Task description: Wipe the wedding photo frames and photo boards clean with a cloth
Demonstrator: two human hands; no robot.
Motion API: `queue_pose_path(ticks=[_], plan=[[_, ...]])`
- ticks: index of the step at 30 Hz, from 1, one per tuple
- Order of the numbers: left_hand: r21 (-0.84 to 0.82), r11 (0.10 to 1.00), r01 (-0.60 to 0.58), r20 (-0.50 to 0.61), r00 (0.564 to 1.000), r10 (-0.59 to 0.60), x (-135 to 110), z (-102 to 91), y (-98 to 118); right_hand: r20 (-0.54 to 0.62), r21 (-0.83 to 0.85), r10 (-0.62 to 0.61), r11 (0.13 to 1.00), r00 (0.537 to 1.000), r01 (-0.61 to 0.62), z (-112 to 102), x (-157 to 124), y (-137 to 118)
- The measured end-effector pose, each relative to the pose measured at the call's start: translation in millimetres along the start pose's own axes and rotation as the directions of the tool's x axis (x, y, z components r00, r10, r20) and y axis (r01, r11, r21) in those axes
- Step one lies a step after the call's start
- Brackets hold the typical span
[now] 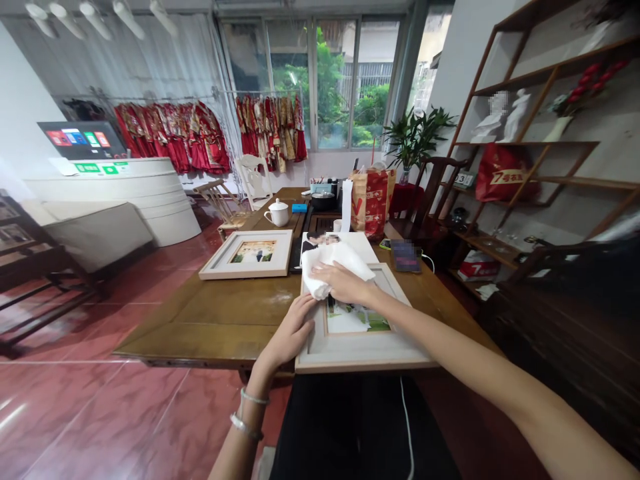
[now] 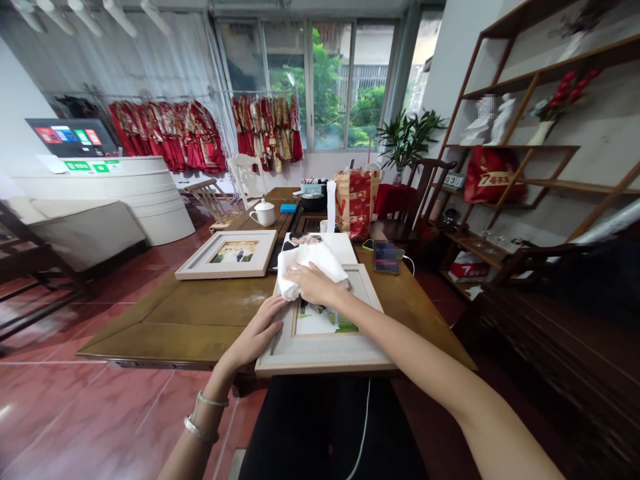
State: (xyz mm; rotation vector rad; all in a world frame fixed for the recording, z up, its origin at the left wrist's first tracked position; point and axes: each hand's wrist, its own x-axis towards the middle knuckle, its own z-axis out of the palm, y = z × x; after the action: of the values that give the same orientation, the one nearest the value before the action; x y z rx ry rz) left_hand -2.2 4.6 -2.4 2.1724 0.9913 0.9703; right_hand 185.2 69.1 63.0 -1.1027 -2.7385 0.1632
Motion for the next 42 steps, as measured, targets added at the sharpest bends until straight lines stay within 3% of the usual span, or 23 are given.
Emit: queue_pose_path(ticks=[3,8,13,16,19,23,26,29,35,38,42], plan=[[-0.017,1.000,-0.013,0.000,1.000,0.013,0,0.0,3,0.045,0.031,-0.032,0.999,0.998,0.030,-4,-25,4],[-0.023,1.000,0.001,-0.014,1.000,-0.001,0,0.4,5,0.165,0.116,-0.069,0.992,0.984,0.050,-28,-92,1],[-0.022,1.000,-0.012,-0.017,1.000,0.012,0,0.7,4,0.285,0.201,-0.025,0.979,0.958,-0.034,-52,-136,0],[-0.023,1.000,-0.017,-0.019,1.000,0.017,0,0.0,4,0.201,0.056,0.158,0.983,0.967,-0.173,-52,-135,16],[-0.017,1.000,-0.013,-0.012,1.000,0.013,-1,-0.7,4,0.051,-0.070,0.331,0.942,0.942,-0.327,-43,-116,38],[-0.011,1.000,-0.010,-0.008,1.000,0.010,-1,-0.6,4,-0.036,-0.080,0.370,0.925,0.928,-0.371,-25,-85,52],[-0.010,1.000,-0.006,-0.003,1.000,0.006,0,-0.2,4,-0.021,-0.061,0.313,0.947,0.949,-0.314,-11,-73,37],[-0.013,1.000,-0.002,-0.002,1.000,0.002,0,0.0,5,0.052,-0.009,0.210,0.978,0.976,-0.210,-4,-79,7],[-0.015,1.000,0.002,-0.015,1.000,-0.002,1,0.6,6,0.199,0.278,-0.030,0.960,0.979,-0.027,-22,-139,-45],[-0.014,1.000,0.004,-0.011,1.000,-0.004,0,0.6,6,0.241,0.282,0.041,0.953,0.970,-0.110,-37,-174,-53],[-0.016,1.000,0.012,-0.001,1.000,-0.012,0,-0.1,7,0.249,0.128,0.293,0.935,0.923,-0.331,-47,-191,-39]])
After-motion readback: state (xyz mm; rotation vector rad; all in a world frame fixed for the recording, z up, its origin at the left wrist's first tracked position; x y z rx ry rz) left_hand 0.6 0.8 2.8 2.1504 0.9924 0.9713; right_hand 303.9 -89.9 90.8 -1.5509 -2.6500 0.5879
